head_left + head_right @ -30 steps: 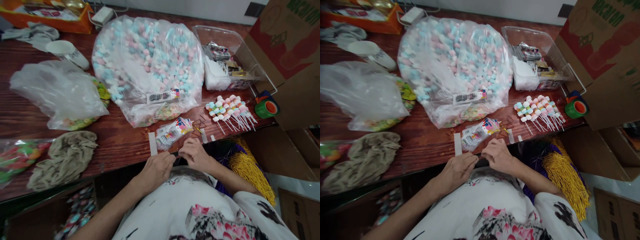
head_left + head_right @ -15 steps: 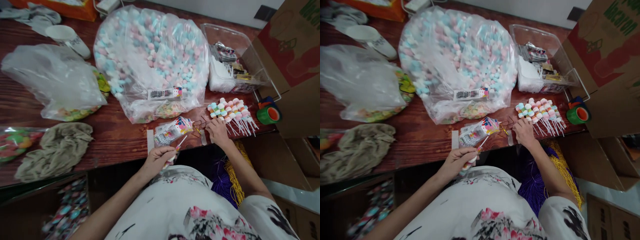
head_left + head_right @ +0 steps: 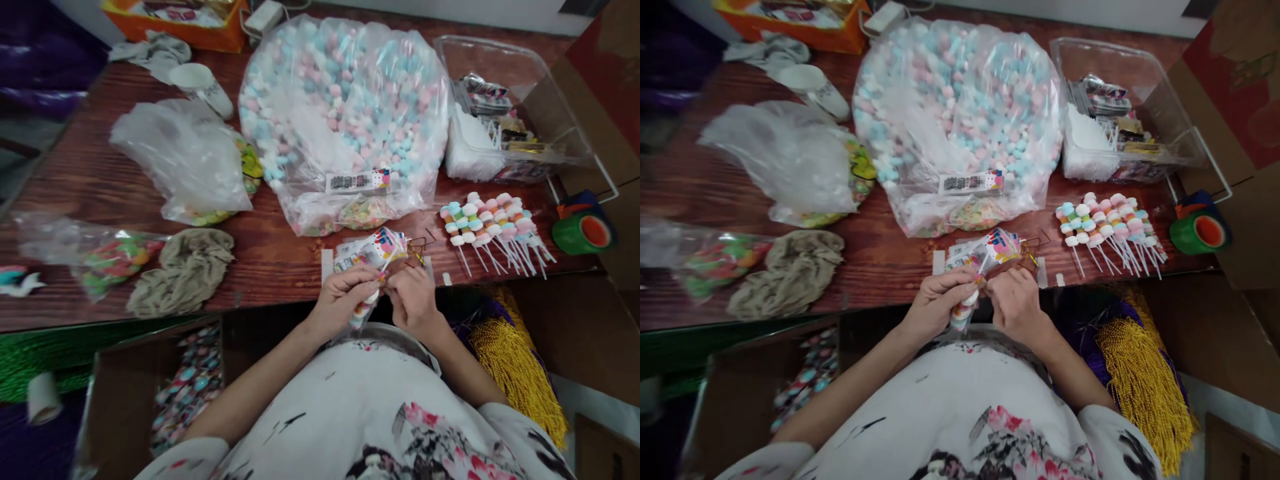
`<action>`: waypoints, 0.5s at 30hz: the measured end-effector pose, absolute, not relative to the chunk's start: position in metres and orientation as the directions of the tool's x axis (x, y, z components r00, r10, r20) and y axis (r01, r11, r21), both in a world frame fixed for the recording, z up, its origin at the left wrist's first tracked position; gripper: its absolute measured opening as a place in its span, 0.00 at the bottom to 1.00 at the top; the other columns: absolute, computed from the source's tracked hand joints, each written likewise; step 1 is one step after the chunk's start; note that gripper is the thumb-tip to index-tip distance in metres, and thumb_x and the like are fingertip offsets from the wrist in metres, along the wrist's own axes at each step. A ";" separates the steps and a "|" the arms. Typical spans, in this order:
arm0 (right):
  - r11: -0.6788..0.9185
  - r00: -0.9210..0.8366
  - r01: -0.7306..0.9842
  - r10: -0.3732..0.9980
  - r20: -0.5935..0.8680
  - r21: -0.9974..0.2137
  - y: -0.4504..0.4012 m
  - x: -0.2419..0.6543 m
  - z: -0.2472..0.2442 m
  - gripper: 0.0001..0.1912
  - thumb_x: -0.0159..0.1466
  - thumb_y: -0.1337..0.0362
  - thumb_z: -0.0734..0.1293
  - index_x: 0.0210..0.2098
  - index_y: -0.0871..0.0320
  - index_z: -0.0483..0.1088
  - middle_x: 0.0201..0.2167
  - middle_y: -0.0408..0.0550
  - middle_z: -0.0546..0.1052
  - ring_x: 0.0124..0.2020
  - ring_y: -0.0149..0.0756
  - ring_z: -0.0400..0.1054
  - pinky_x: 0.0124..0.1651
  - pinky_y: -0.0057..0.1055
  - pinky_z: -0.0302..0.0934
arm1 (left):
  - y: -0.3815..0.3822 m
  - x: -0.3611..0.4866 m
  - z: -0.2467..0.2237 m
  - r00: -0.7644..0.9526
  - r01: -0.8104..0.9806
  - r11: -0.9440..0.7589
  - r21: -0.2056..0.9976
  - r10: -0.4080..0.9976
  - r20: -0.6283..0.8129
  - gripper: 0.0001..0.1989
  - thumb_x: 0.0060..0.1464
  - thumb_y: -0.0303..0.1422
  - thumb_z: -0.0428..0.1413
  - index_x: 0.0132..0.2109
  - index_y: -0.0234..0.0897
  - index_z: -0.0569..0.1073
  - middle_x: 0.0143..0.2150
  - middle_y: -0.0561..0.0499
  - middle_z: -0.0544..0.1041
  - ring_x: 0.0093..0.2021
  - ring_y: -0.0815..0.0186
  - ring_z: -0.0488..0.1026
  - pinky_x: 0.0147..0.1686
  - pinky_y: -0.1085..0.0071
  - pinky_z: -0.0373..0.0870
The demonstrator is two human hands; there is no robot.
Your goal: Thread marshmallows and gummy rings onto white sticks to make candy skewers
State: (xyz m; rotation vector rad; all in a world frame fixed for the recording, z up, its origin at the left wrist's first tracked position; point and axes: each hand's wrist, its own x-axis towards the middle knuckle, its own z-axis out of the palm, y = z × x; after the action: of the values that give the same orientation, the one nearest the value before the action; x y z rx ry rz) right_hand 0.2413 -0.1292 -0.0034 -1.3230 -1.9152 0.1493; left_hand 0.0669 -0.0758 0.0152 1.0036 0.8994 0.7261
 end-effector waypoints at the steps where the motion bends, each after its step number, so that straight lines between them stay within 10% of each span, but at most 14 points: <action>1: 0.460 -0.155 0.717 0.838 0.524 -0.523 -0.128 0.232 -0.003 0.06 0.66 0.71 0.58 0.34 0.55 0.64 0.28 0.47 0.72 0.31 0.38 0.65 0.37 0.37 0.57 | -0.076 0.065 0.014 0.436 -0.116 0.349 0.930 0.859 -0.267 0.10 0.46 0.38 0.66 0.31 0.35 0.81 0.38 0.47 0.76 0.29 0.71 0.69 0.25 0.75 0.67; 15: 0.327 -0.028 0.530 0.929 0.369 -0.782 -0.135 0.219 0.007 0.07 0.66 0.70 0.63 0.33 0.55 0.70 0.26 0.44 0.72 0.29 0.34 0.65 0.34 0.34 0.60 | -0.072 0.036 0.000 0.361 -0.121 0.407 0.906 0.868 -0.342 0.12 0.47 0.39 0.64 0.32 0.33 0.80 0.29 0.51 0.74 0.24 0.73 0.69 0.23 0.76 0.65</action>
State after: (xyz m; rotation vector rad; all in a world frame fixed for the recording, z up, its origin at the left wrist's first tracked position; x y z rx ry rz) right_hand 0.2192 -0.1347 0.0069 -1.3258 -1.6877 0.5529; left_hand 0.0358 -0.0724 0.0000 0.9302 0.9882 0.7713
